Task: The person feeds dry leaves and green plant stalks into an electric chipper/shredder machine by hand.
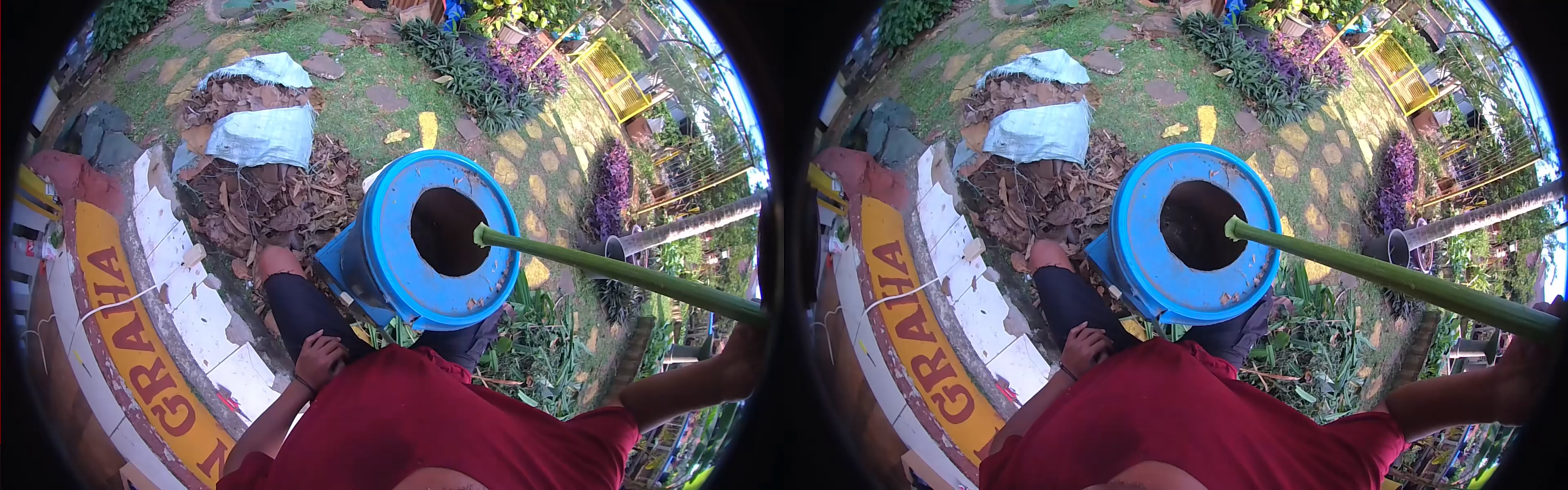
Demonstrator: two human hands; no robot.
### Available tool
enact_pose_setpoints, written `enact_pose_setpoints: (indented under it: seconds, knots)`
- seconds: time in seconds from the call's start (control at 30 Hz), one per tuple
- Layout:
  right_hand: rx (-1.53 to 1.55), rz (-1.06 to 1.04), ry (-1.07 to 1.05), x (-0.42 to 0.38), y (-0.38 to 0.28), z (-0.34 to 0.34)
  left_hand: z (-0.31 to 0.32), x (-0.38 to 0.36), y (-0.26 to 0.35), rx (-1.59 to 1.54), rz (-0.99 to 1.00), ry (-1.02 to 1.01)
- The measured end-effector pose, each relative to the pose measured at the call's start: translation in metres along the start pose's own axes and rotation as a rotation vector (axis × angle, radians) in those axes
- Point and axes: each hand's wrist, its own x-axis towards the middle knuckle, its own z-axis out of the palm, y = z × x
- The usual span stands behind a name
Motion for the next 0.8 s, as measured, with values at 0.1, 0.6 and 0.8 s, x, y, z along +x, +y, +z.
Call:
enact_pose_setpoints:
  seconds: [0.1,0.6,0.8]
  knots:
    - [-0.079,-0.133,-0.684,0.034,-0.006,-0.047,0.001,-0.002,-0.001,0.002,0.005,0.014]
    - [-0.581,-0.544,-0.938,0.036,-0.023,-0.064,-0.002,-0.003,0.001,-0.028,0.013,0.028]
    - [0.243,0.281,-1.193,0.042,-0.041,-0.050,-0.004,0.000,0.003,-0.023,0.020,0.026]
